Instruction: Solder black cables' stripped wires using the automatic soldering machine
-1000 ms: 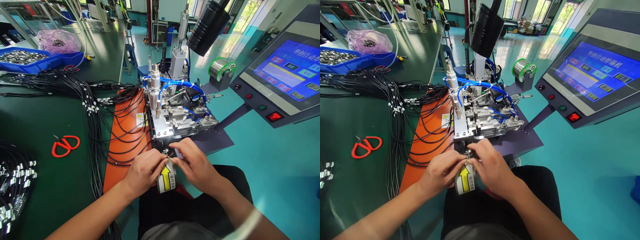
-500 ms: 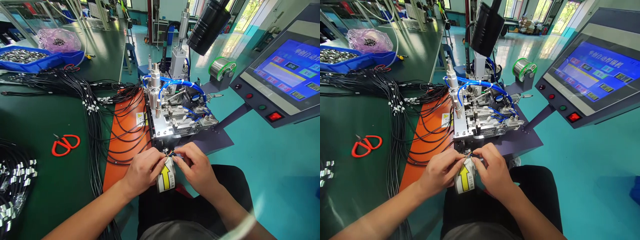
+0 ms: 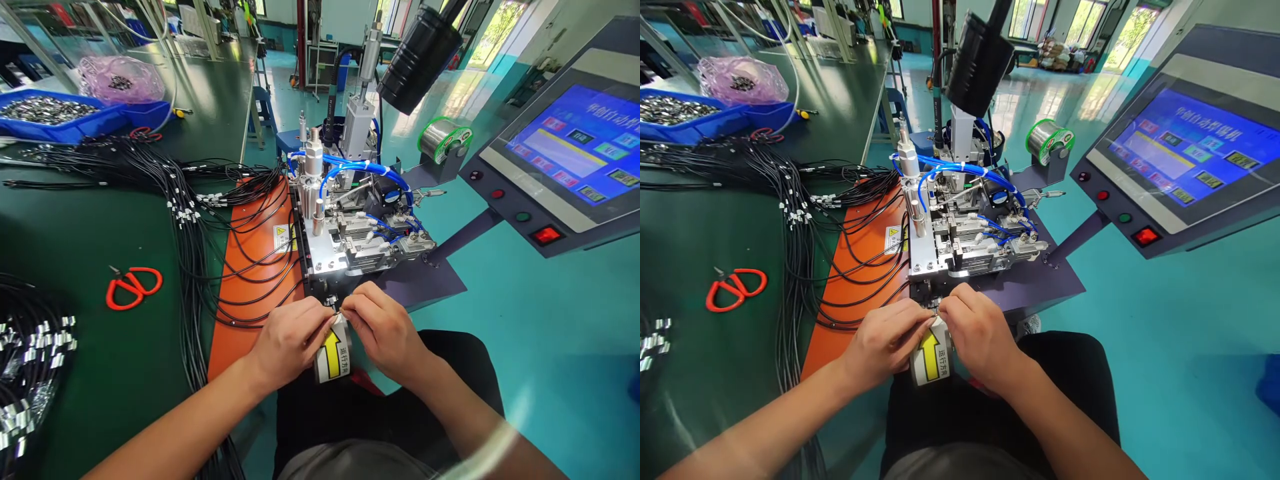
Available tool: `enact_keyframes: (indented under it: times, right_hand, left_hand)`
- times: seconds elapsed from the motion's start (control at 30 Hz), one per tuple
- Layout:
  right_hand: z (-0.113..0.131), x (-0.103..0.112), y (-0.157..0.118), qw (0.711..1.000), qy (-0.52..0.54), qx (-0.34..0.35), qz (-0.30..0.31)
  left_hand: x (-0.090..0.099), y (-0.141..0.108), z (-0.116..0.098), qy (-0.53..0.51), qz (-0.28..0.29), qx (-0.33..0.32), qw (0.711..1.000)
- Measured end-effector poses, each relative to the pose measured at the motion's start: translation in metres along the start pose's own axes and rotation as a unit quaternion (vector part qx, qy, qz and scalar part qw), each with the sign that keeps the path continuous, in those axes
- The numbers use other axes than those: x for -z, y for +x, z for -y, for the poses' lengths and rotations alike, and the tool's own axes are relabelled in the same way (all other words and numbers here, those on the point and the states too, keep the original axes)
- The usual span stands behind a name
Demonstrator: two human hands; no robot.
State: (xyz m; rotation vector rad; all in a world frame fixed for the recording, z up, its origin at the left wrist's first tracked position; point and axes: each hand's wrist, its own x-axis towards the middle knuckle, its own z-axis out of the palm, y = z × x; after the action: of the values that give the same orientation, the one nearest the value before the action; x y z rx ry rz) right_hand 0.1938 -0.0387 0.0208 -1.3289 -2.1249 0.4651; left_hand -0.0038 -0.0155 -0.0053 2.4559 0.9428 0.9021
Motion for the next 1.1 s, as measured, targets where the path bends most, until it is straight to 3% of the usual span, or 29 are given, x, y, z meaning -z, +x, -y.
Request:
enact_keyframes:
  times: [0.2, 0.47, 0.77, 1.1]
  right_hand:
    - [0.000, 0.004, 0.009, 0.999, 0.017, 0.001, 0.028]
    - [-0.008, 0.014, -0.002, 0.985, 0.123, -0.125, -0.010]
    - [-0.006, 0.012, -0.003, 0.984, 0.142, -0.109, 0.011]
    - [0.001, 0.010, -0.007, 0.982, 0.155, -0.106, -0.007]
  left_hand:
    - [-0.001, -0.001, 0.003, -0.015, 0.013, -0.017, 1.000]
    - [0.001, 0.002, 0.000, -0.031, 0.003, 0.003, 1.000]
    - [0.004, 0.003, -0.003, -0.035, 0.009, 0.003, 0.999]
    - [0.000, -0.001, 0.001, -0.032, 0.011, 0.017, 0.999]
